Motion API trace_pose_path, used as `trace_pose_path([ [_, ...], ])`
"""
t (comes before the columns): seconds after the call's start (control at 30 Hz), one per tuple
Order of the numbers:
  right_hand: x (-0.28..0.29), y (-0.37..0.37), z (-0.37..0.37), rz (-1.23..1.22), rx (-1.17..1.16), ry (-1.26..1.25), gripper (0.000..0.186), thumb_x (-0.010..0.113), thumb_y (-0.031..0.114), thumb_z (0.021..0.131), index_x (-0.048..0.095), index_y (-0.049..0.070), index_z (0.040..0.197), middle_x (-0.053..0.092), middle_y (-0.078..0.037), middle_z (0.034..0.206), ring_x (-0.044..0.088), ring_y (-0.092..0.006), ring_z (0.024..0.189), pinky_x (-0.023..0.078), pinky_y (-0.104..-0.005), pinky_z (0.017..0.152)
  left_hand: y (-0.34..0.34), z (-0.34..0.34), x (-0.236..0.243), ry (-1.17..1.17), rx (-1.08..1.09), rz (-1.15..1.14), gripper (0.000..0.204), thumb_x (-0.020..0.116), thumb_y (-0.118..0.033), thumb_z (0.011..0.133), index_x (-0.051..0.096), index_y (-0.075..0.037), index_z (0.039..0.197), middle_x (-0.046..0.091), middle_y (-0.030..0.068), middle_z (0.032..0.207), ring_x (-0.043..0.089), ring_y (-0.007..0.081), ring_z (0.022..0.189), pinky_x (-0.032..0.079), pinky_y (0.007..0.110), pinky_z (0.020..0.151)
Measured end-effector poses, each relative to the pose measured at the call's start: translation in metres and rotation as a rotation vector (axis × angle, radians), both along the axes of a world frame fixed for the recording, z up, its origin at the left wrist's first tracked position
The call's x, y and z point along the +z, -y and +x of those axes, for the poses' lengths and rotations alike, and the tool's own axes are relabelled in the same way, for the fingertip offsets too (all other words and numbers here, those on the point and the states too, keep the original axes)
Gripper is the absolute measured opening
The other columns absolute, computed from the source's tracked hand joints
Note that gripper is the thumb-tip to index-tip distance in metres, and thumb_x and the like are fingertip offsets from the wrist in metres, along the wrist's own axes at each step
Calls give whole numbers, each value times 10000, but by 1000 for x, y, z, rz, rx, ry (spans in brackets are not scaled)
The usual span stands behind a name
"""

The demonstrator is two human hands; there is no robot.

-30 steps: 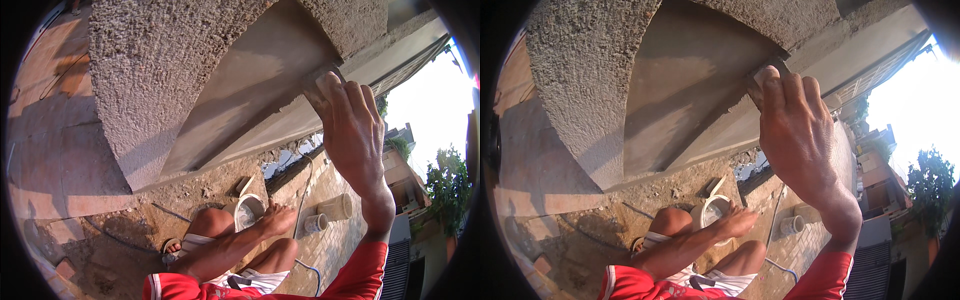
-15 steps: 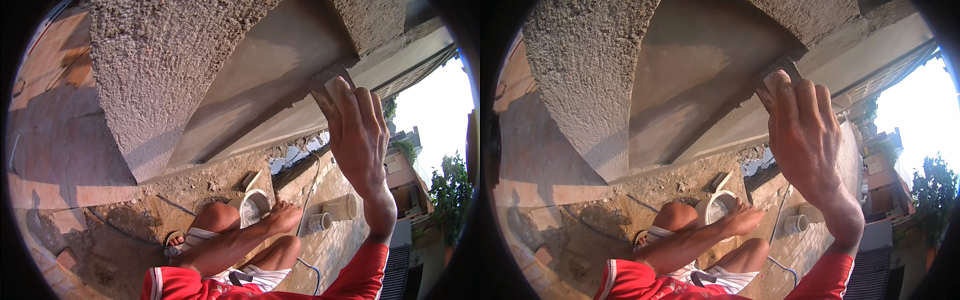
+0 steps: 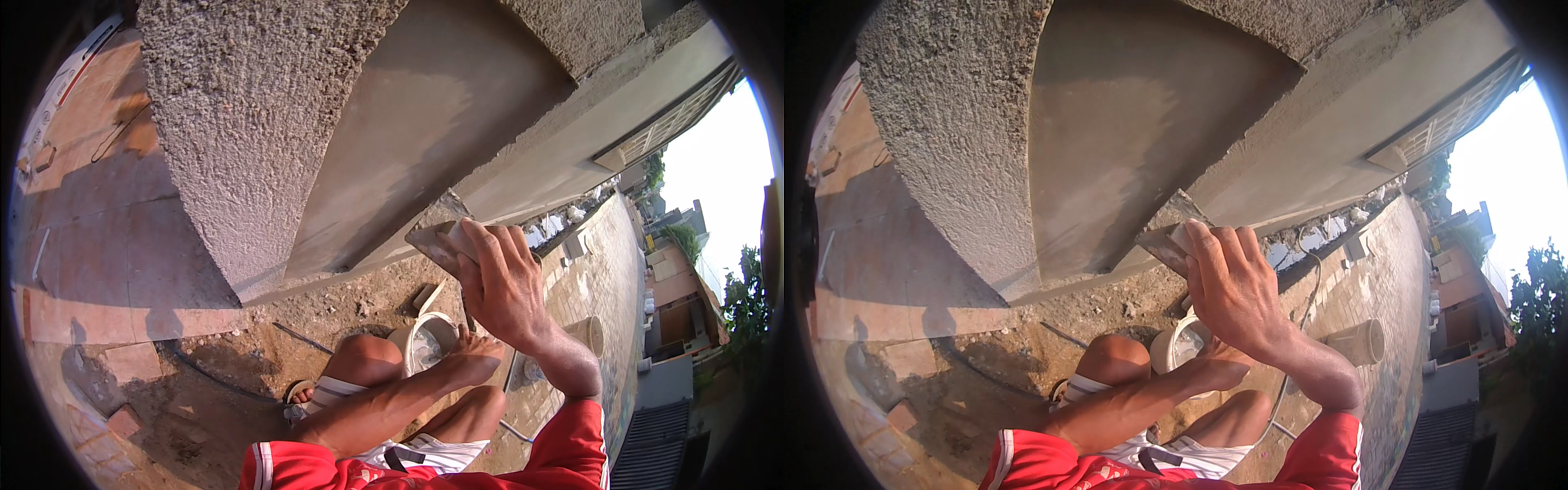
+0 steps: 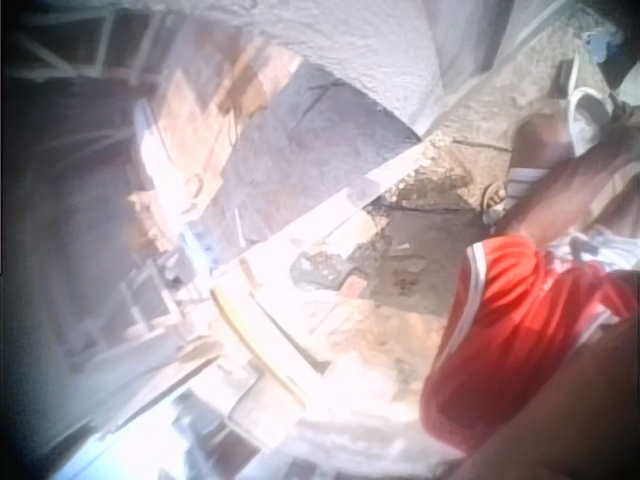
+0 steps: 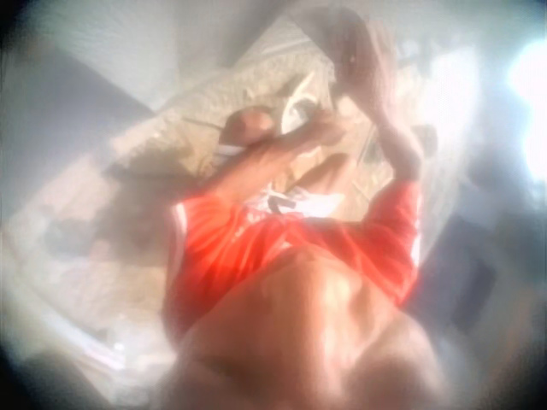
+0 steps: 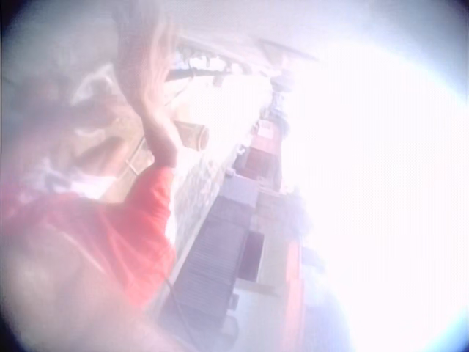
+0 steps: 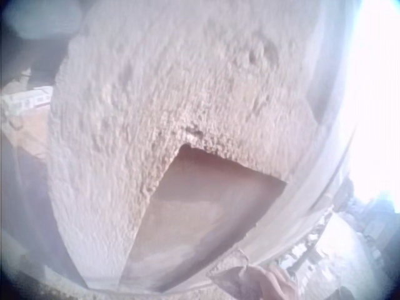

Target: The person smooths a freshly plastered wall corner using a trowel. They repeatedly scrape and level the corner edge, occasionally dipping the trowel into a bucket of water to clean it.

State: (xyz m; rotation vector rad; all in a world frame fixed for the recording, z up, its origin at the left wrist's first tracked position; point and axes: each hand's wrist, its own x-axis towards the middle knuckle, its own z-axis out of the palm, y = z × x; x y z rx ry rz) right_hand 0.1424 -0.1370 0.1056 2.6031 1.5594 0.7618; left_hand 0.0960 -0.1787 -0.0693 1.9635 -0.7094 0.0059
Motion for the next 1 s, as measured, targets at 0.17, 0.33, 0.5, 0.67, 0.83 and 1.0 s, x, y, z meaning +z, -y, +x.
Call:
trace_pose_path([
  [0.17, 46, 38, 27, 746, -106, -52, 321, 617, 80, 893, 561, -36, 1187, 639, -129, 942, 622, -145, 788, 511, -277, 689, -15, 1, 31, -195, -214, 266, 315, 417, -39, 856, 535, -12, 1146, 562, 270, 1168, 508, 431, 1188, 141, 693, 1062],
  [0.33, 53, 9, 49, 876, -69, -14, 326, 628, 63, 880, 568, -12, 1191, 634, -86, 917, 600, -107, 811, 509, -260, 709, -12, -2, 24, -159, -188, 212, 314, 421, -48, 853, 529, -12, 1146, 569, 256, 1130, 518, 439, 1160, 149, 693, 1063],
  [0.5, 7, 9, 48, 914, -182, -125, 316, 647, 49, 853, 545, -20, 1144, 629, -79, 872, 590, -102, 753, 498, -257, 690, -9, -8, 31, -178, -206, 205, 380, 401, -104, 893, 528, -25, 1242, 568, 263, 1172, 512, 431, 1181, 135, 686, 1080],
  [0.67, -62, 12, 34, 807, -226, -308, 315, 644, 55, 840, 527, -39, 1116, 637, -103, 812, 609, -134, 711, 489, -274, 639, 14, -12, 11, -218, -154, 492, 404, 373, -209, 937, 599, -53, 1233, 613, 225, 1214, 535, 411, 1174, 141, 684, 1082],
  [0.83, -87, 40, 30, 710, -218, -872, 352, 655, 80, 848, 518, -45, 1147, 642, -102, 893, 620, -144, 740, 501, -268, 667, 36, -33, 1, -183, -199, 614, 311, 486, -165, 875, 704, -67, 1073, 663, 164, 1162, 541, 384, 1204, 224, 677, 1032],
  [1.0, -68, 59, 37, 1074, 148, -1618, 388, 672, 96, 870, 487, -26, 1187, 631, -100, 1025, 639, -153, 882, 542, -271, 761, 49, -40, -29, -245, -358, 330, 287, 506, -124, 848, 701, 2, 1017, 660, 226, 1118, 583, 394, 1142, 246, 693, 1018],
])
